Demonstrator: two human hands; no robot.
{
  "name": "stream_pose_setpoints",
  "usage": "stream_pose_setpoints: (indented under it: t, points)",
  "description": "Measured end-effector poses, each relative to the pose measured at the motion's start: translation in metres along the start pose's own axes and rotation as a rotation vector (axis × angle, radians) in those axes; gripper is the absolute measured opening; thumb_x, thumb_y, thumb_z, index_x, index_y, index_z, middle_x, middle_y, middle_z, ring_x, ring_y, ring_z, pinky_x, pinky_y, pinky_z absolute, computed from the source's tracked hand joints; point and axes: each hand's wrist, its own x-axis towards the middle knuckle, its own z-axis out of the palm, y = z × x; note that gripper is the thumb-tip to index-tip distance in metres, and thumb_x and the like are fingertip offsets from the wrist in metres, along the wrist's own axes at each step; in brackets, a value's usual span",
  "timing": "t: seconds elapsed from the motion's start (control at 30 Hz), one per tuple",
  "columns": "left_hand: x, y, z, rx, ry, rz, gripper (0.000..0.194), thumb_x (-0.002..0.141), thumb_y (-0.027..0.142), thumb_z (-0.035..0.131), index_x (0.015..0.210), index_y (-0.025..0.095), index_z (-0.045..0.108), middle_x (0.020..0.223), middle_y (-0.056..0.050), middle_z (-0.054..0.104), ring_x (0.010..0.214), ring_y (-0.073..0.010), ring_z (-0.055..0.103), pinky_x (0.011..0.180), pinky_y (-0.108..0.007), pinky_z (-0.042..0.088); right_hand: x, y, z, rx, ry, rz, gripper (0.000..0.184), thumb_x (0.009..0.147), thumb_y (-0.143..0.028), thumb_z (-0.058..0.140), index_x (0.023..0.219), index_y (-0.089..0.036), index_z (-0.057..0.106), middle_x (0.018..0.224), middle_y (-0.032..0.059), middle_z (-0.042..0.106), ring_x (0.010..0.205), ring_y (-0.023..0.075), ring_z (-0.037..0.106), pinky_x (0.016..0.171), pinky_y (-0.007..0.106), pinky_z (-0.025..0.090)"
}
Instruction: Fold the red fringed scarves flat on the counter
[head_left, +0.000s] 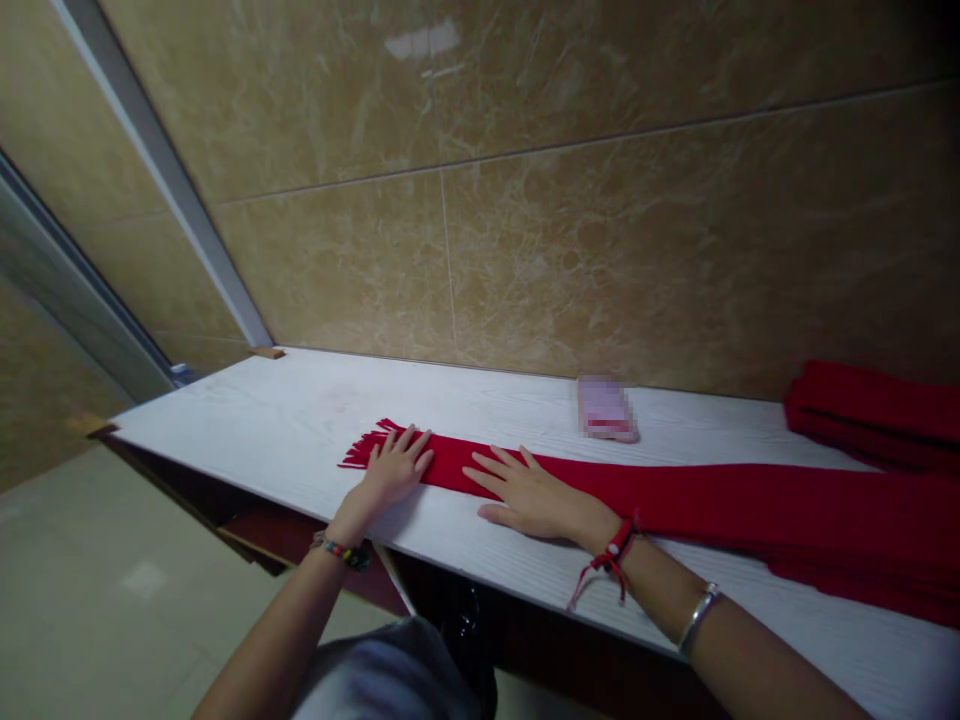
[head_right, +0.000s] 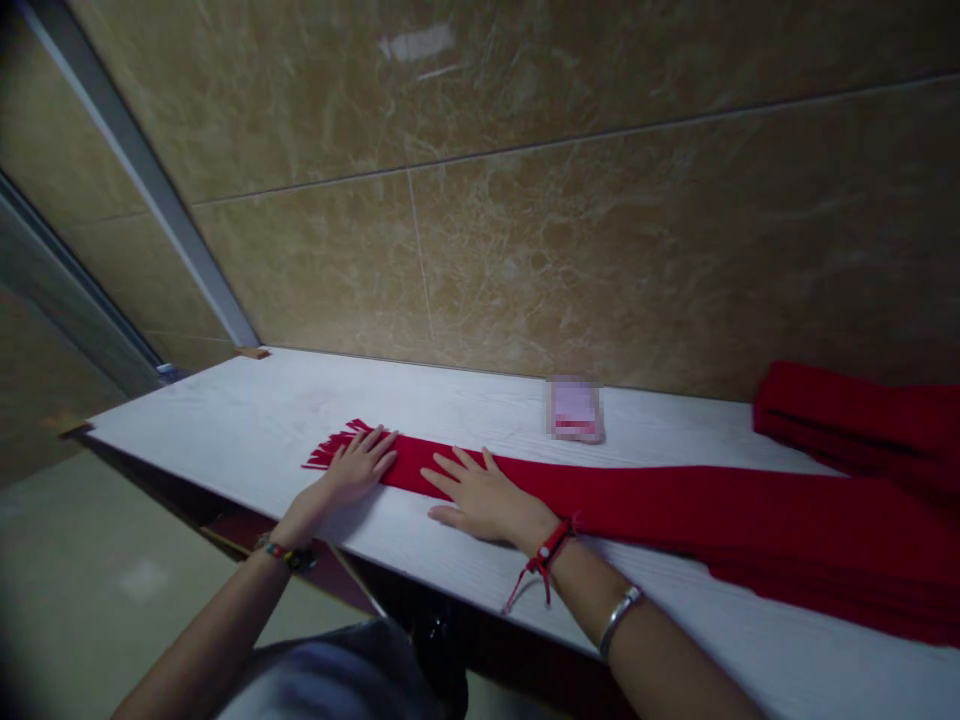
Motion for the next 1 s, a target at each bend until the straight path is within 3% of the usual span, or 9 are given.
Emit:
stream_pose_setpoints:
  t: [0.13, 0.23, 0.3, 0.37, 0.43, 0.5, 0.57, 0.77, 1.0]
  points:
    - [-0.004, -0.030, 0.007, 0.002, -0.035, -0.367, 0.041, 0.088, 0.040, 0.035, 0.127, 0.031, 0.043, 0.139, -0.010, 0.034, 0.126, -0.0369, 0.028, 0.095, -0.058, 0.025, -0.014, -0.003, 0.000, -0.018, -0.034, 0.024, 0.056, 0.090, -0.050, 0.026, 0.139, -0.024, 0.021, 0.146, 0.0075, 0.015, 0.133, 0.0296, 0.008, 0.102, 0.058, 0.008]
    - [-0.002, -0.028, -0.005, 0.076, 0.010, -0.424, 0.050, 0.089, 0.039, 0.030, 0.133, 0.017, 0.036, 0.142, -0.019, 0.023, 0.127, -0.0436, 0.017, 0.096, -0.062, 0.016, -0.022, -0.004, -0.005, -0.037, -0.002, 0.009, 0.054, 0.091, -0.047, 0.027, 0.138, -0.022, 0.024, 0.145, 0.0082, 0.019, 0.133, 0.0287, 0.010, 0.103, 0.057, 0.011]
    - [0.006, -0.010, -0.017, 0.124, 0.026, -0.284, 0.049, 0.089, 0.032, 0.032, 0.134, 0.014, 0.033, 0.143, -0.020, 0.019, 0.129, -0.0423, 0.013, 0.098, -0.059, 0.016, -0.034, -0.002, -0.015, -0.072, 0.064, 0.032, 0.051, 0.090, -0.044, 0.033, 0.136, -0.020, 0.030, 0.143, 0.0090, 0.026, 0.132, 0.0267, 0.016, 0.104, 0.053, 0.014]
    - [0.019, 0.017, -0.027, 0.106, -0.005, -0.054, 0.047, 0.087, 0.026, 0.036, 0.133, 0.017, 0.035, 0.143, -0.014, 0.023, 0.131, -0.0337, 0.017, 0.101, -0.049, 0.021, -0.055, 0.003, -0.028, -0.129, 0.139, 0.096, 0.046, 0.089, -0.038, 0.040, 0.130, -0.017, 0.040, 0.137, 0.0105, 0.037, 0.127, 0.0240, 0.027, 0.104, 0.046, 0.020]
    - [0.036, 0.049, -0.034, 0.005, -0.075, 0.258, 0.045, 0.086, 0.023, 0.038, 0.131, 0.020, 0.039, 0.140, -0.008, 0.033, 0.129, -0.0226, 0.026, 0.102, -0.035, 0.025, -0.081, 0.007, -0.043, -0.195, 0.181, 0.192, 0.038, 0.087, -0.030, 0.046, 0.120, -0.012, 0.050, 0.125, 0.0122, 0.049, 0.117, 0.0219, 0.041, 0.100, 0.038, 0.029]
    - [0.052, 0.083, -0.036, -0.138, -0.148, 0.570, 0.042, 0.085, 0.023, 0.038, 0.126, 0.017, 0.044, 0.133, -0.007, 0.043, 0.122, -0.0176, 0.037, 0.100, -0.028, 0.028, -0.107, 0.010, -0.053, -0.257, 0.183, 0.294, 0.030, 0.086, -0.025, 0.048, 0.109, -0.010, 0.057, 0.112, 0.0129, 0.056, 0.105, 0.0211, 0.049, 0.092, 0.034, 0.038]
    - [0.064, 0.113, -0.035, -0.217, -0.234, 0.734, 0.039, 0.085, 0.027, 0.039, 0.121, 0.014, 0.050, 0.124, -0.009, 0.053, 0.111, -0.0167, 0.048, 0.095, -0.025, 0.033, -0.127, 0.007, -0.056, -0.311, 0.171, 0.371, 0.024, 0.084, -0.022, 0.049, 0.102, -0.010, 0.060, 0.104, 0.0127, 0.058, 0.098, 0.0213, 0.051, 0.086, 0.033, 0.041]
    - [0.080, 0.175, -0.032, -0.252, -0.356, 0.865, 0.041, 0.076, 0.031, 0.052, 0.112, 0.011, 0.056, 0.109, -0.011, 0.061, 0.090, -0.0180, 0.056, 0.080, -0.024, 0.040, -0.135, -0.008, -0.023, -0.452, 0.137, 0.400, 0.016, 0.083, -0.014, 0.048, 0.095, -0.012, 0.059, 0.093, 0.0111, 0.059, 0.088, 0.0216, 0.052, 0.074, 0.033, 0.043]
    - [0.092, 0.194, -0.034, -0.164, -0.490, 0.807, 0.028, 0.068, 0.035, 0.056, 0.084, 0.014, 0.063, 0.074, -0.001, 0.063, 0.062, -0.0129, 0.050, 0.057, -0.022, 0.038, -0.118, 0.001, -0.006, -0.562, 0.128, 0.297, 0.019, 0.087, -0.008, 0.039, 0.098, -0.010, 0.054, 0.090, 0.0121, 0.060, 0.083, 0.0205, 0.054, 0.068, 0.032, 0.041]
